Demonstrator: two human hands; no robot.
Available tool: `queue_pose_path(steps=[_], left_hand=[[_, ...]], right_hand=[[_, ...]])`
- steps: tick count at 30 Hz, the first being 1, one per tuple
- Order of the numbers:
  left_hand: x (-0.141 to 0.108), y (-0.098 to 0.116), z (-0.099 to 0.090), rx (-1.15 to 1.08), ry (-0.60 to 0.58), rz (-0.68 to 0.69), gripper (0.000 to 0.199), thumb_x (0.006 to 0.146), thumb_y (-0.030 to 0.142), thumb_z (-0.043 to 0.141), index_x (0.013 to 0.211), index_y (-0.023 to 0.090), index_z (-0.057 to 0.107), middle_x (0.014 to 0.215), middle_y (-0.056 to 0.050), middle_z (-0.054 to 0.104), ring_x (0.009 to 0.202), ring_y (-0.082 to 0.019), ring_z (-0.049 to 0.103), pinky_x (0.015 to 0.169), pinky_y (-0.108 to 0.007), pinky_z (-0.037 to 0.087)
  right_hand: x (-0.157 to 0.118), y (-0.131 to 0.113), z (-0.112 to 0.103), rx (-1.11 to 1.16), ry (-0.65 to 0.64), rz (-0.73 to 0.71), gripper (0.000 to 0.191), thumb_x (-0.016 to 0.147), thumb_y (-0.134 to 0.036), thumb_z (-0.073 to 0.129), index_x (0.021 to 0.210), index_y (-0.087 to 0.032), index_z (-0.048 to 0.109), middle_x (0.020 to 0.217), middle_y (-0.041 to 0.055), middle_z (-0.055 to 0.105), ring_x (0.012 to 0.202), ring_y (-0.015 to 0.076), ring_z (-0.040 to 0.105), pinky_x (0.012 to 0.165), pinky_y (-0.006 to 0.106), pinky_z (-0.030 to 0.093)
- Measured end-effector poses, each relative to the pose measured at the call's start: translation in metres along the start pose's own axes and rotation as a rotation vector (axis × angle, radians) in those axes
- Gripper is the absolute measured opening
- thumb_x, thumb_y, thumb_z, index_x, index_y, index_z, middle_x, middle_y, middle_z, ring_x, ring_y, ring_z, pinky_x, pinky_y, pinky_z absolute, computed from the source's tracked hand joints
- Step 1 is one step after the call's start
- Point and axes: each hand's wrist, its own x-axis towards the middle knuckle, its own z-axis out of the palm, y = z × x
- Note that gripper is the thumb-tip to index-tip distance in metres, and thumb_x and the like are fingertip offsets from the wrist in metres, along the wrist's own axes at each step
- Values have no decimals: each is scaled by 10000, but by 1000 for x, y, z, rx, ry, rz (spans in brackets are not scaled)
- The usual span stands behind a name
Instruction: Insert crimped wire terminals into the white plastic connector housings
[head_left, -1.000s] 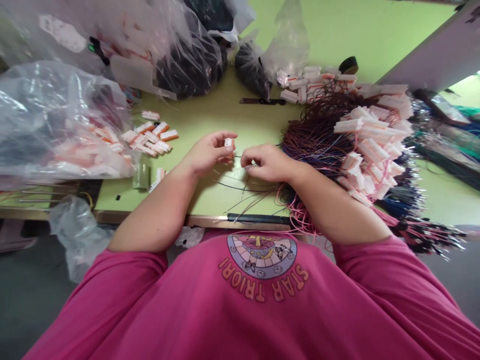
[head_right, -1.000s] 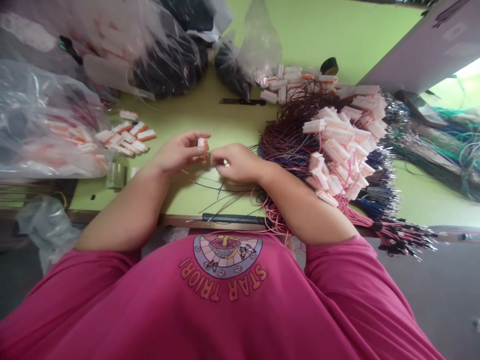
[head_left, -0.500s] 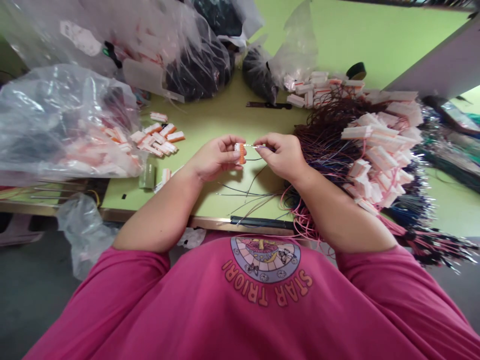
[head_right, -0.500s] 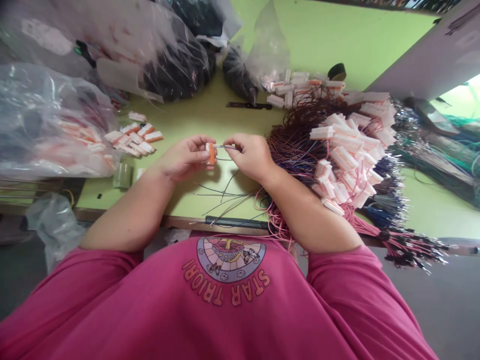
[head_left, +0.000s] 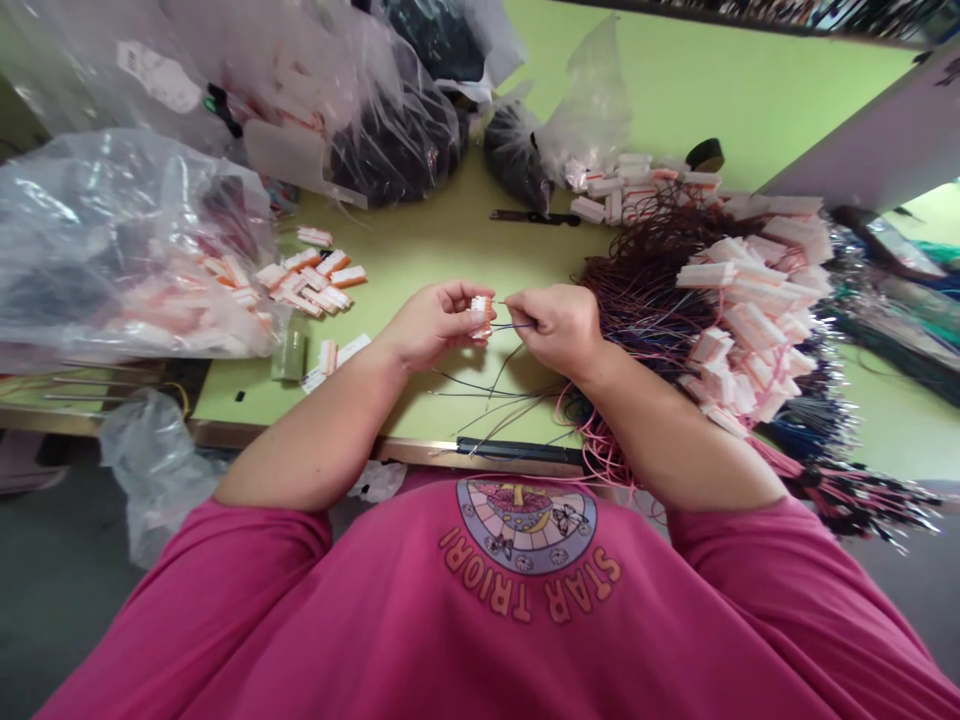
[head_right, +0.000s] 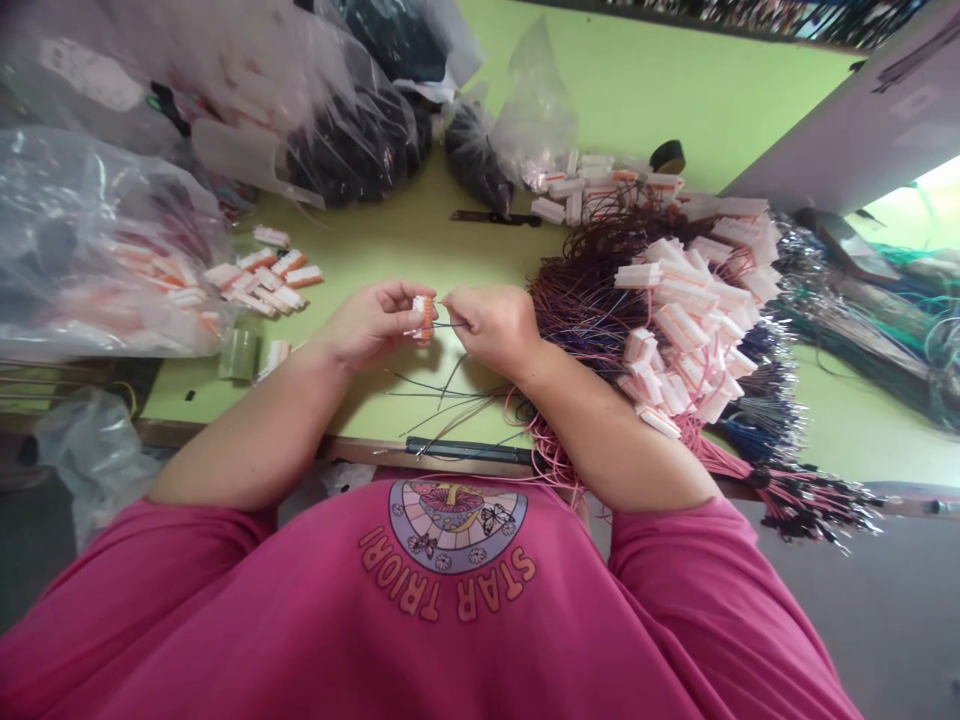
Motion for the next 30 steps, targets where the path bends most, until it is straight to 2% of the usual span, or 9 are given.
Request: queue_pose_path(steps=[5, 9, 14, 23, 30], left_hand=[[1, -6, 2, 25, -5, 7, 459, 588, 278, 963, 945, 140, 711, 727, -15, 695, 593, -125, 637, 599, -290, 523], [2, -7, 4, 31, -36, -17, 491, 563, 325, 978, 931, 119, 727, 694, -26, 694, 567, -124, 626, 571, -279, 507], [0, 1, 5, -8, 8, 36, 497, 516, 303, 992, 915, 144, 742, 714, -6, 704, 556, -103, 617, 557, -252, 496], [-2, -1, 5, 98, -38, 34, 443, 588, 307, 958, 931, 120, 749, 679, -20, 684, 576, -131, 623, 590, -291, 505], [-5, 1, 10, 162, 37, 66, 399, 589, 268, 945, 905, 125, 748, 670, -12, 697, 563, -111, 612, 590, -272, 514]], right_hand=[[-2, -1, 6, 76, -17, -26, 272, 906, -269, 501, 874, -202, 763, 762, 45, 735, 681, 172, 580, 652, 307, 344], [-2, -4, 7, 80, -78, -9, 304, 928, -306, 495, 863, -185, 767, 777, 60, 746, 680, 178, 596, 650, 312, 349], [0, -6, 1, 175, 11, 77, 254, 901, -235, 520, 896, -185, 770, 833, 44, 762, 741, 168, 635, 677, 285, 402], [-3, -5, 6, 270, 10, 73, 239, 896, -220, 542, 848, -174, 772, 791, 47, 754, 709, 151, 622, 670, 269, 420], [0, -7, 4, 365, 15, 149, 214, 863, -216, 584, 878, -165, 790, 777, 34, 751, 683, 138, 608, 650, 261, 412]])
